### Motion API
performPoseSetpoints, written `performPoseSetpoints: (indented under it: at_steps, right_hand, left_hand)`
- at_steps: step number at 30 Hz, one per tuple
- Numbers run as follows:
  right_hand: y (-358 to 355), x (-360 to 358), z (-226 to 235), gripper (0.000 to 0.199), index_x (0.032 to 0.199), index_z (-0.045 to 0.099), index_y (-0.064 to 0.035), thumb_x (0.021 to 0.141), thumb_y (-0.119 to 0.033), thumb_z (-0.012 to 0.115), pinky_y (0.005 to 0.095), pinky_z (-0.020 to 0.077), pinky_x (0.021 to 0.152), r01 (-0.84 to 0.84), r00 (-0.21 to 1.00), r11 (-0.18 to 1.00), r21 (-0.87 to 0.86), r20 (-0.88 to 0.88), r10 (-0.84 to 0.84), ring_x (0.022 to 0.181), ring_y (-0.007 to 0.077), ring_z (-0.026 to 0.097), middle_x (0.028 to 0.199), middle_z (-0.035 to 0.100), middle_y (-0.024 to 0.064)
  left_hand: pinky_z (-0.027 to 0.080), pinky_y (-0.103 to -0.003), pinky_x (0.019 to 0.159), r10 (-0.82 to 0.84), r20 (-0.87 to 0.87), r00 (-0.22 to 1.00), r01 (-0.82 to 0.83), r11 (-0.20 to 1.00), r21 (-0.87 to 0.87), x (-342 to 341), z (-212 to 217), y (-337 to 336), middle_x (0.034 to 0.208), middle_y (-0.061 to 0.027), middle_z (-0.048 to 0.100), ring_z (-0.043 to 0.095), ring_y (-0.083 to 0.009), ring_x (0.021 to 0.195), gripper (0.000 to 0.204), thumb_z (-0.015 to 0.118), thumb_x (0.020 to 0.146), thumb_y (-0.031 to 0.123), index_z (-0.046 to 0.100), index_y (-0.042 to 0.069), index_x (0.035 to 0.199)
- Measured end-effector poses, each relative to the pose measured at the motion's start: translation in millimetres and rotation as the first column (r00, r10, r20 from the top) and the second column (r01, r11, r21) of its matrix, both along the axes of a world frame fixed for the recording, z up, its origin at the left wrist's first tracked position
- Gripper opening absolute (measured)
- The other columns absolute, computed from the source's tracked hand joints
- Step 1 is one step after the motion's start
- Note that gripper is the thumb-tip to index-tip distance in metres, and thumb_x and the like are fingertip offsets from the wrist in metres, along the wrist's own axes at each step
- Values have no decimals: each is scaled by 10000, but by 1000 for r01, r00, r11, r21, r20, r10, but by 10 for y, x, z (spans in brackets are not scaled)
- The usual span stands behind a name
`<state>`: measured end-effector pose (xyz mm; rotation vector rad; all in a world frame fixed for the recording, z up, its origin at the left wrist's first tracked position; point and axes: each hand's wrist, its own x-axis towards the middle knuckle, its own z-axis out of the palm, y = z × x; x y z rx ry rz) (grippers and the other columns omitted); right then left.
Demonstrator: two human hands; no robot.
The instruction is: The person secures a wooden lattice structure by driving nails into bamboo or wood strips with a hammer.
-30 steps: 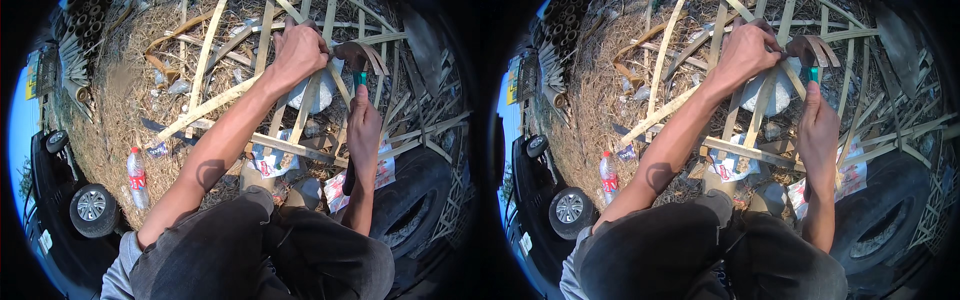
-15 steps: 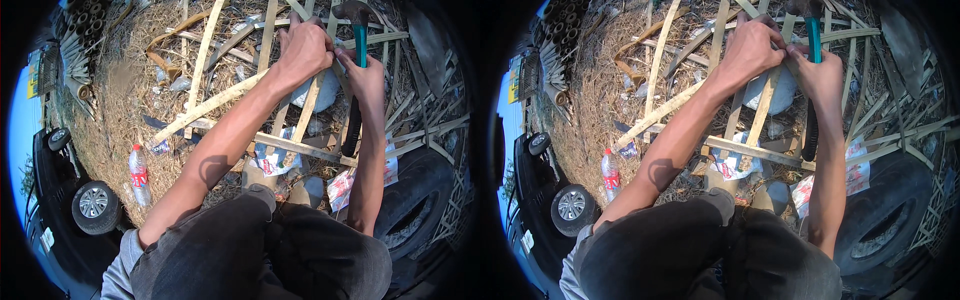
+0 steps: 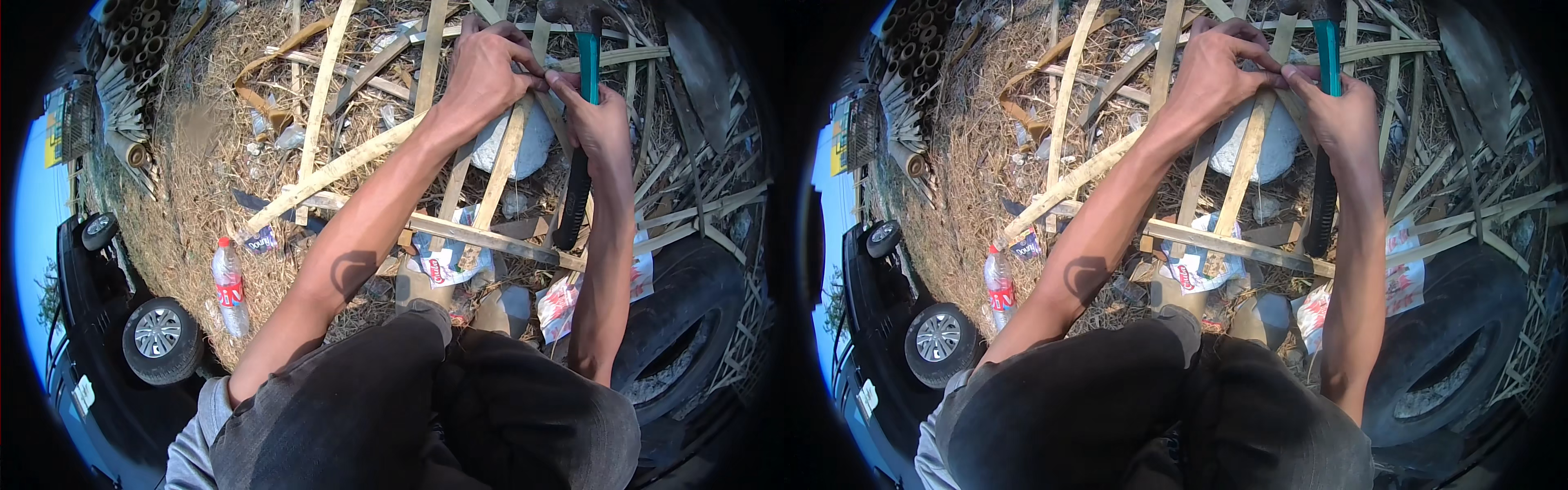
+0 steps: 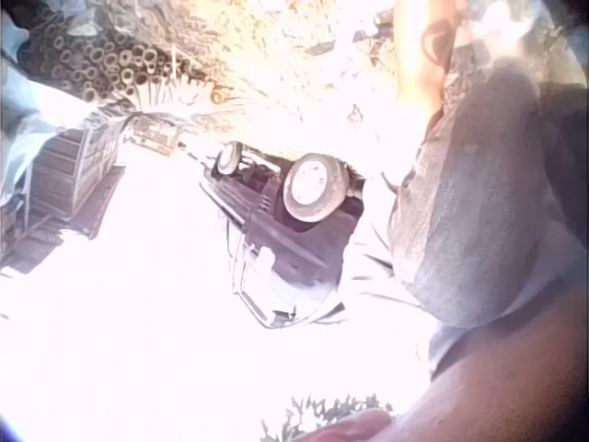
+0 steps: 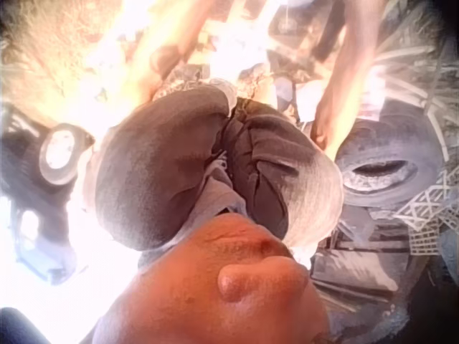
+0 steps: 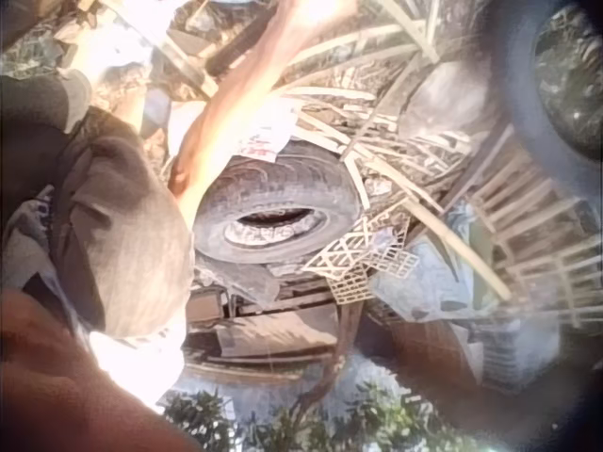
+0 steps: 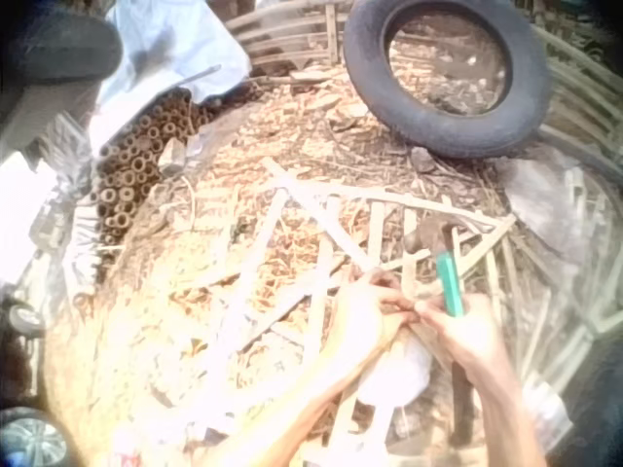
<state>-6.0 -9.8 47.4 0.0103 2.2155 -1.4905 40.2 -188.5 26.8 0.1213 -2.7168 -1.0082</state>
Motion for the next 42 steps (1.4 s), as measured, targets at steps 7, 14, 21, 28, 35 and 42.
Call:
performPoseSetpoints:
  at_steps: [7,14,21,28,35,42]
  right_hand:
    - [-17,6,50,300,975,793,-49,864,-327,816,243,327,515,13,997,1000,-23,82,-11,564,40,446,670,612,-46]
    - [-89,-26,50,305,952,788,-44,856,-332,814,251,330,501,-31,998,1000,7,51,30,547,42,439,636,588,-36]
    - [-126,80,-69,319,941,771,-30,848,-332,819,261,380,491,-44,997,999,10,-64,45,526,47,468,630,595,-14]
    - [-109,73,-30,334,953,720,-17,867,-327,809,252,329,424,13,991,992,-124,137,4,464,65,449,604,551,-31]
    - [-47,53,-81,348,986,692,-9,832,-281,847,251,348,442,-20,990,998,-61,135,28,490,57,463,650,572,-31]
    - [-97,12,-67,523,1003,671,25,764,-380,899,276,458,543,-12,999,977,214,40,3,563,108,555,712,631,14]
  left_hand:
    - [431,-415,1028,-63,-58,996,68,993,95,-32,-60,-72,1078,-9,698,505,-305,1136,212,879,684,268,836,143,851]
    - [417,-412,1049,-109,-30,994,112,987,116,-32,-101,-151,1115,2,704,498,-285,1162,222,869,707,265,839,155,897]
    - [467,-372,1032,-231,31,973,218,950,224,-1,-148,-207,1181,-33,716,611,-232,1154,286,832,773,204,818,140,1052]
    - [507,-348,1016,-214,-20,977,208,917,339,39,4,-322,1243,-77,700,663,-211,1140,254,797,847,159,797,111,1096]
    - [551,-325,885,-31,-82,996,54,955,292,335,626,-283,1078,-94,738,700,-203,989,219,758,881,181,772,63,1064]
    - [563,-312,777,150,250,957,-190,971,143,581,791,-562,962,-107,761,725,-174,856,225,666,949,151,742,33,1125]
